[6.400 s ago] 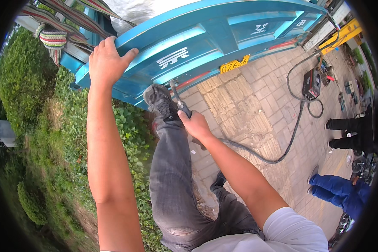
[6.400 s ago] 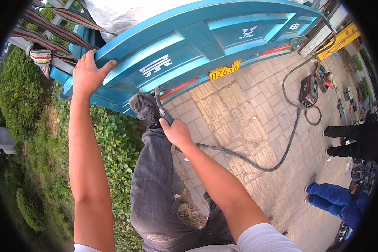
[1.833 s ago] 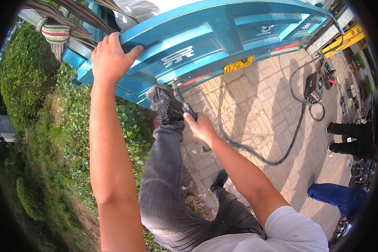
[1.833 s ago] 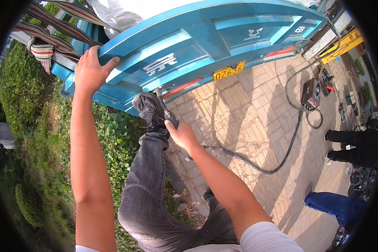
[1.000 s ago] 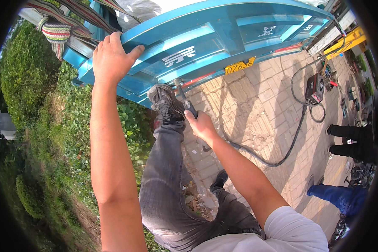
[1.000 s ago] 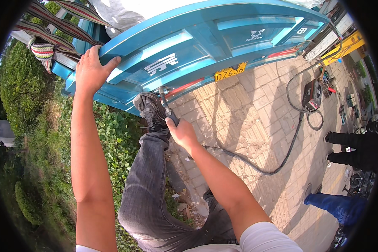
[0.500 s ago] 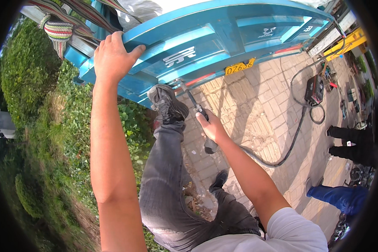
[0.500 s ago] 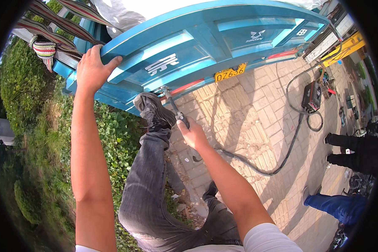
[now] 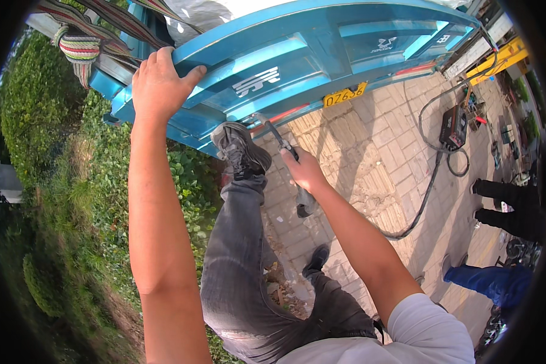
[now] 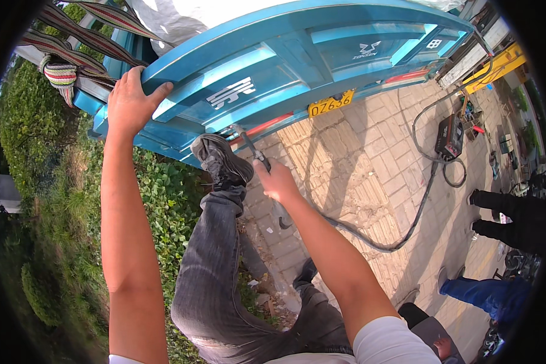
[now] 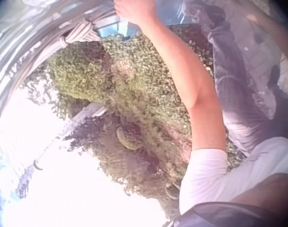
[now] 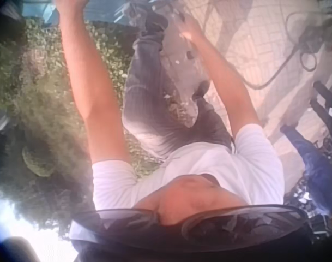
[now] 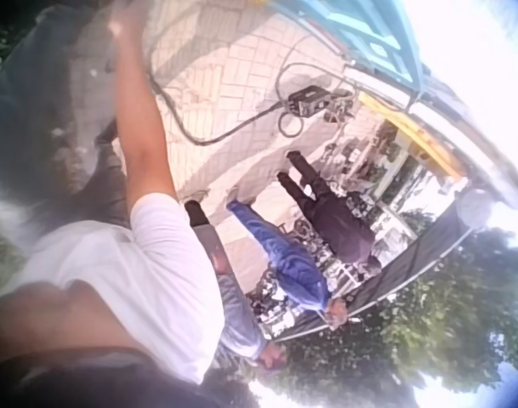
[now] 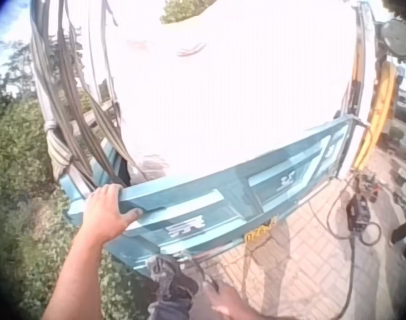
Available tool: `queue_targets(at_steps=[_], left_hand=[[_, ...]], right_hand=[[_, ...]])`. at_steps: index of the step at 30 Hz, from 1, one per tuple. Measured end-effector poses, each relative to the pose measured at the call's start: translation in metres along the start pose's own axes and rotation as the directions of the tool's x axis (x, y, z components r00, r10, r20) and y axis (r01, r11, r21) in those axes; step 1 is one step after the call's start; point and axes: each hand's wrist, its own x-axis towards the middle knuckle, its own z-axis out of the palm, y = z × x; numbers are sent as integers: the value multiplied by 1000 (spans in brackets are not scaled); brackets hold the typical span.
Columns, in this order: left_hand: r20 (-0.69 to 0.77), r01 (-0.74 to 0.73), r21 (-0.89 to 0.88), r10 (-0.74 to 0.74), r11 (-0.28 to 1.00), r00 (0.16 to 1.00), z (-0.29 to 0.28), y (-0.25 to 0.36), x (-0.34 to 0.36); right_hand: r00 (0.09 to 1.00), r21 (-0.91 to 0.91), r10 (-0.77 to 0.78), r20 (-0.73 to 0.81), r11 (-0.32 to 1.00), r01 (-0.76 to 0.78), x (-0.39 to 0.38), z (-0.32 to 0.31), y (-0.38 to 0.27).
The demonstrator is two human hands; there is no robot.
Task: The person welds the rear metal frame of a teal three-wheeled cargo vehicle using a handheld welding torch. They move along the lower edge, creating weld beads and sparks while occasionally repositioning the torch and cable.
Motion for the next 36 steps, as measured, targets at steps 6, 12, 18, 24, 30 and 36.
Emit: queue_targets(at_steps=[6, 12, 18, 24, 30, 36], left_hand=[[-8, -4, 1, 4, 1000, 1000, 2, -3, 0], [-14, -13, 10, 13, 1000, 1000, 2, -3, -1], [-28, -11, 23, 12, 1000, 1000, 5, -3, 0], [-45, -1, 7, 1, 1000, 999, 7, 0, 3], [-55, -2, 19, 3, 1000, 998, 7, -5, 3], [-34, -5, 23, 6, 1000, 999, 5, -4, 2]], right_hand=[[999, 27, 30, 13, 999, -30, 1, 2, -8], [998, -12, 49, 44, 999, -48, -7, 4, -18], [999, 24, 21, 24, 999, -22, -7, 2, -2], [999, 3, 47, -4, 999, -47, -20, -7, 8], [1000, -28, 9, -14, 1000, -10, -34, -14, 14], [998, -140, -59, 2, 988, 58, -10, 1, 6]])
